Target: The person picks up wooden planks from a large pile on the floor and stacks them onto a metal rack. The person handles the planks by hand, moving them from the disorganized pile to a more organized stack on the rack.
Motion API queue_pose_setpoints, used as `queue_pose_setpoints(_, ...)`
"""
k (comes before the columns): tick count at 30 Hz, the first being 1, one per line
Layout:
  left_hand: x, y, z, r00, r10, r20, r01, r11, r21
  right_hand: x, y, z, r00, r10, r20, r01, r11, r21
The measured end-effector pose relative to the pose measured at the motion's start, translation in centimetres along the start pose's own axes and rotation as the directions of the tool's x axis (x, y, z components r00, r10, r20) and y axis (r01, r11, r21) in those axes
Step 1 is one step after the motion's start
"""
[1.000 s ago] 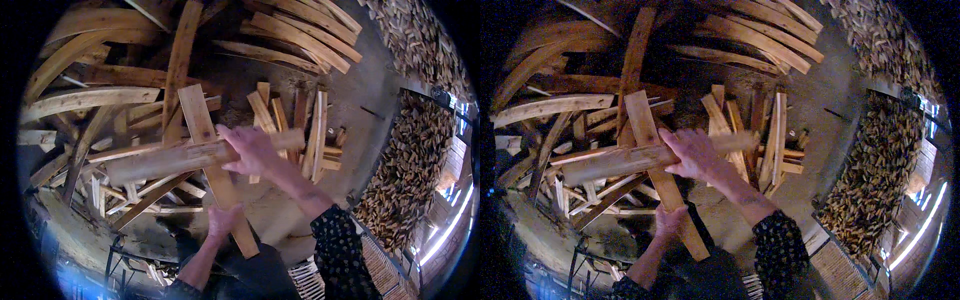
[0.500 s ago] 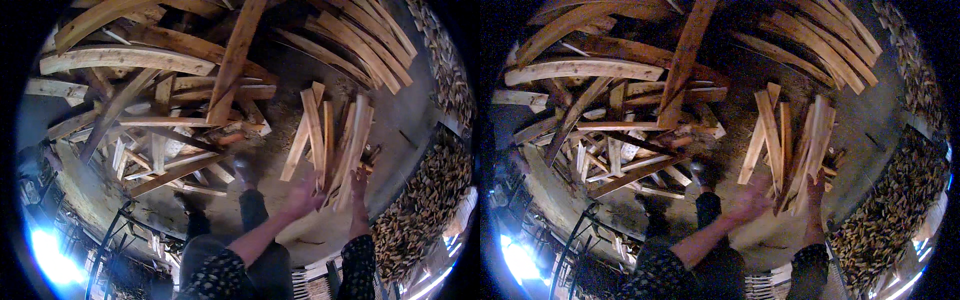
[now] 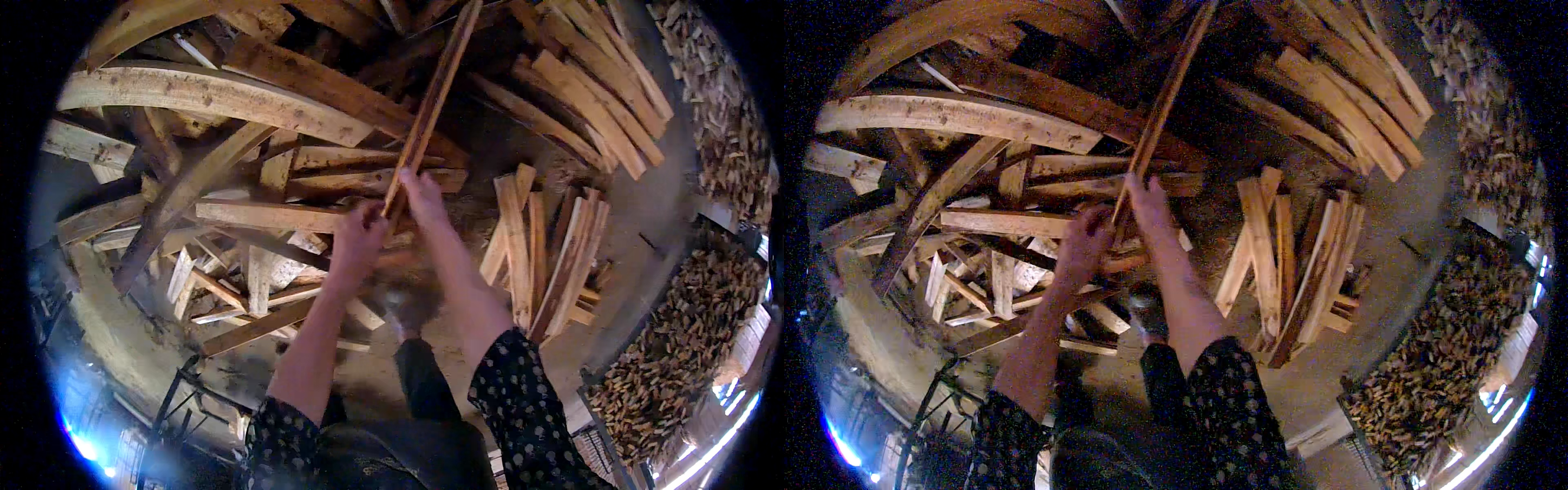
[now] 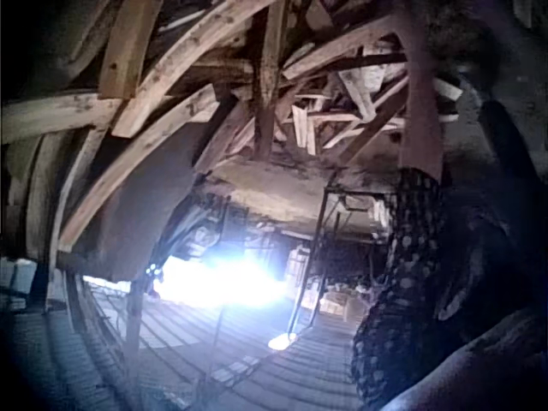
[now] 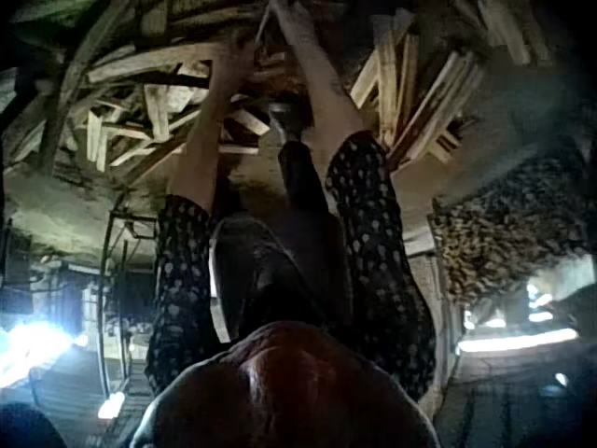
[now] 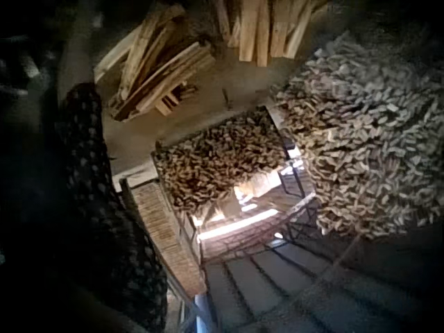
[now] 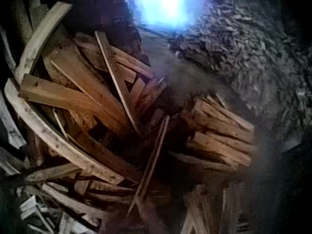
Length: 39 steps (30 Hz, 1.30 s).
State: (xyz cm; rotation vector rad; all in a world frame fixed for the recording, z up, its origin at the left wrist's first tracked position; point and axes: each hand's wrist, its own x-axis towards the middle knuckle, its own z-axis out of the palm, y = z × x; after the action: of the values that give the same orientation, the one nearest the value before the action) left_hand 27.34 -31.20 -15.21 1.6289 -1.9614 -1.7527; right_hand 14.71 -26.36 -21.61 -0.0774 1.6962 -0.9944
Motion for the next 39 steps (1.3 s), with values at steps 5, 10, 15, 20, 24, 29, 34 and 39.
queue_pose_setpoints(5, -5.9, -0.4, 4.4, 0.973, -0.118, 0.200, 0.180, 0.928, -0.327, -1.0, 2.4, -0.2, 0.997, 0.063, -0.033, -0.065, 0.995, -0.073)
queue_pose_setpoints(10, -10.6, 2.1, 3.4, 0.948, -0.227, 0.224, 0.301, 0.871, -0.389, 1.4, 2.4, -1.0, 0.979, 0.015, -0.203, -0.026, 0.998, -0.055)
queue_pose_setpoints(15, -13.4, 0.6, 1.5, 0.863, -0.437, 0.252, 0.504, 0.713, -0.488, -5.1, -3.8, -3.0, 0.991, -0.025, -0.129, 0.045, 0.987, 0.154)
queue_pose_setpoints(20, -17.0, -2.3, 2.3, 0.940, -0.321, 0.112, 0.340, 0.898, -0.279, -7.4, -14.7, -19.7, 0.851, -0.500, -0.157, 0.238, 0.636, -0.735)
queue_pose_setpoints(24, -19.0, -4.6, 2.4, 0.948, -0.291, 0.127, 0.317, 0.880, -0.354, -8.5, -21.7, -38.5, 0.748, -0.640, -0.175, -0.057, 0.201, -0.978)
queue_pose_setpoints(29, -19.3, -9.2, 2.9, 0.798, -0.590, 0.126, 0.542, 0.609, -0.580, -12.1, -16.4, -40.0, 0.916, -0.375, 0.143, 0.170, 0.040, -0.985)
queue_pose_setpoints(34, -17.9, -11.9, 0.2, 0.756, -0.653, 0.048, 0.384, 0.382, -0.840, -16.2, -1.3, -15.7, 0.698, 0.358, 0.621, 0.622, 0.128, -0.773)
queue_pose_setpoints(39, -17.8, -13.3, -2.7, 0.677, -0.717, 0.164, 0.408, 0.180, -0.895, -7.2, -0.1, 0.1, 0.710, -0.343, 0.615, 0.656, 0.004, -0.755)
